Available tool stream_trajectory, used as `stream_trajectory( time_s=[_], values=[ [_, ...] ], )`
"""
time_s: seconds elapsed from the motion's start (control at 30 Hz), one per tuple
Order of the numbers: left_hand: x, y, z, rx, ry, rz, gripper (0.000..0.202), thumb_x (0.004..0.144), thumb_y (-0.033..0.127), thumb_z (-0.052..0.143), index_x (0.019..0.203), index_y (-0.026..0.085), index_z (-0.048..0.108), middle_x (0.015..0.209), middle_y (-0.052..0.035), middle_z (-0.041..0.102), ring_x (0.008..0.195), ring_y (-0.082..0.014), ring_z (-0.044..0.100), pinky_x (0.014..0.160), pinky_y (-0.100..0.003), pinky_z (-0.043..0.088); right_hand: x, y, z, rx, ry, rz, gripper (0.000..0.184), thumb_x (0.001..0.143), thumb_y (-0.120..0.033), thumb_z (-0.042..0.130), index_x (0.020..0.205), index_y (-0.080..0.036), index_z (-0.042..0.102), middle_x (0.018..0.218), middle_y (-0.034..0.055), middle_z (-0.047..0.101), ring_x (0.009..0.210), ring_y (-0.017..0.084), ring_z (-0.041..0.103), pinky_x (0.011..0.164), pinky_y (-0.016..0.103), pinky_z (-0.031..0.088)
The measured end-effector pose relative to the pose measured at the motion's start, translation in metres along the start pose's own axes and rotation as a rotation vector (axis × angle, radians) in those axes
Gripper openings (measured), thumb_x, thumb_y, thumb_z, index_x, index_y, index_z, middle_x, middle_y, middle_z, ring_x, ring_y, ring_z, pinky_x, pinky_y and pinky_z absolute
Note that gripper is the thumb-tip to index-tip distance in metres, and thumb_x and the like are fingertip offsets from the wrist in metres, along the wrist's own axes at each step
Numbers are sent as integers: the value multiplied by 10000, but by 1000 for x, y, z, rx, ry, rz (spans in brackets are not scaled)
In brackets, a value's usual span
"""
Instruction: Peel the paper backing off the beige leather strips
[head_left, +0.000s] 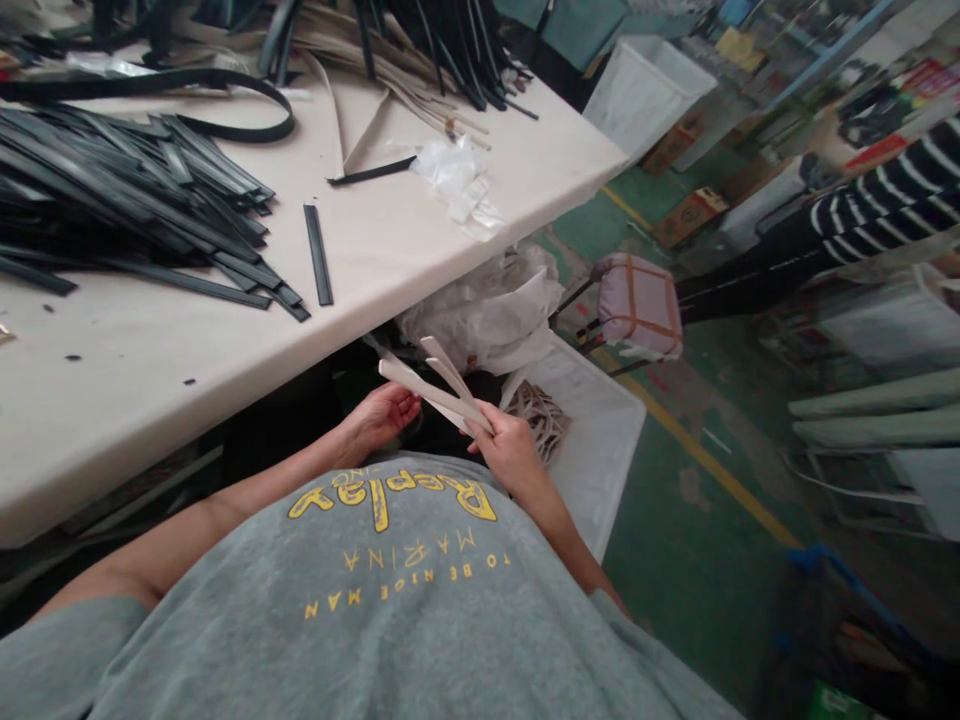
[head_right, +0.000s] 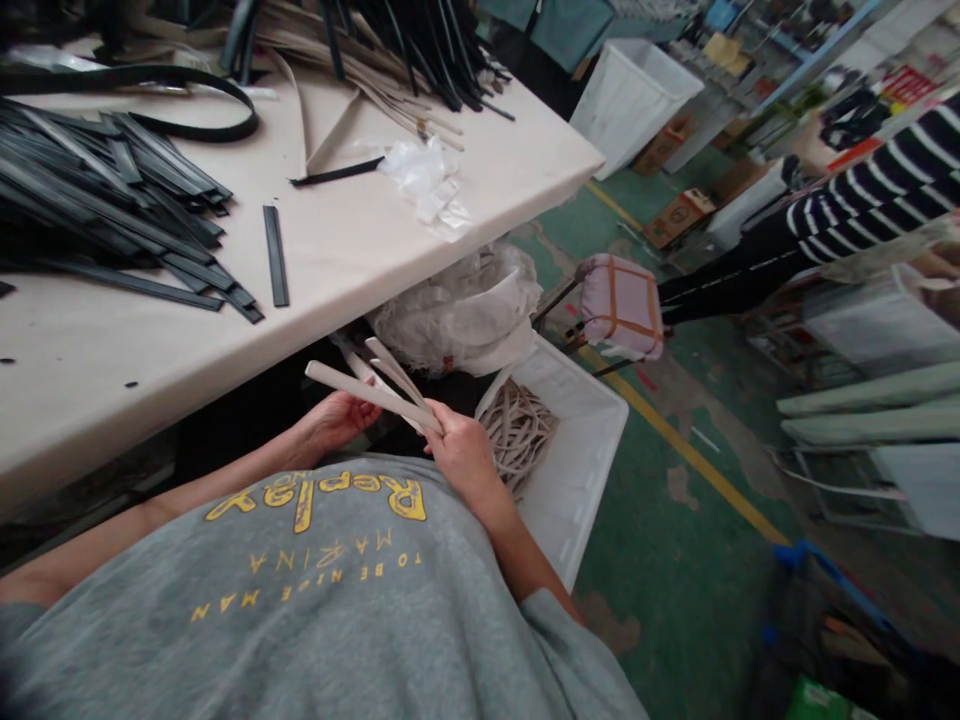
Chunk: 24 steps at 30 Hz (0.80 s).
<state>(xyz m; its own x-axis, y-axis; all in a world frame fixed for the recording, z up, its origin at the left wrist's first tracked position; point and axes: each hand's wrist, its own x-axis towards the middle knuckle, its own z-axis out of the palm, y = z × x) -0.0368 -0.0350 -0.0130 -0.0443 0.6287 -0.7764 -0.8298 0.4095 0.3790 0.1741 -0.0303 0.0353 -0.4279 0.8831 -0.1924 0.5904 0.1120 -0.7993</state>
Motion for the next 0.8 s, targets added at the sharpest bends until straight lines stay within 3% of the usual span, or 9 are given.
stream_trajectory(
  time_s=[0.2,0.3,0.4,0.53,0.7,0.8],
  values=[
    [-11,-12,17,-22,-131,-81,161,968,79,564,860,139,666,736,-25,713,603,-110,681,604,-208,575,15,-2,14,-146,114,-28,391,879,-165,604,1243,-246,720,972,38,789,727,194,725,755,292,565],
    [-13,-16,22,13,-113,-91,189,939,21,565,830,136,667,705,-22,700,590,-103,668,606,-195,562,23,-3,14,-33,60,0,388,919,-209,567,1285,-222,694,913,25,784,642,166,718,718,276,566],
    [-14,-13,21,22,-83,-48,178,928,21,585,817,131,671,703,-20,695,601,-99,669,605,-190,555,13,-7,-3,49,-24,-1,393,968,-290,529,1330,-223,666,896,11,777,598,147,716,672,257,560],
    [-18,-8,22,-33,-48,-28,202,961,47,554,808,137,651,690,-5,681,574,-87,650,598,-190,553,-2,-16,-19,-83,-8,-41,381,953,-268,568,1314,-253,689,863,5,779,603,154,707,694,267,552],
    [-25,-16,25,5,-120,-86,219,918,-11,563,873,167,682,715,-8,694,605,-102,662,618,-196,564,17,-24,-1,-176,64,-54,387,925,-217,608,1299,-240,706,984,42,796,758,200,734,729,275,548],
    [-32,-19,22,94,-58,-81,320,934,-21,498,849,219,692,755,-4,703,641,-90,665,623,-174,556,20,-28,2,-180,61,-48,405,936,-229,603,1332,-213,689,1088,59,792,869,206,751,763,256,547]
  ],
)
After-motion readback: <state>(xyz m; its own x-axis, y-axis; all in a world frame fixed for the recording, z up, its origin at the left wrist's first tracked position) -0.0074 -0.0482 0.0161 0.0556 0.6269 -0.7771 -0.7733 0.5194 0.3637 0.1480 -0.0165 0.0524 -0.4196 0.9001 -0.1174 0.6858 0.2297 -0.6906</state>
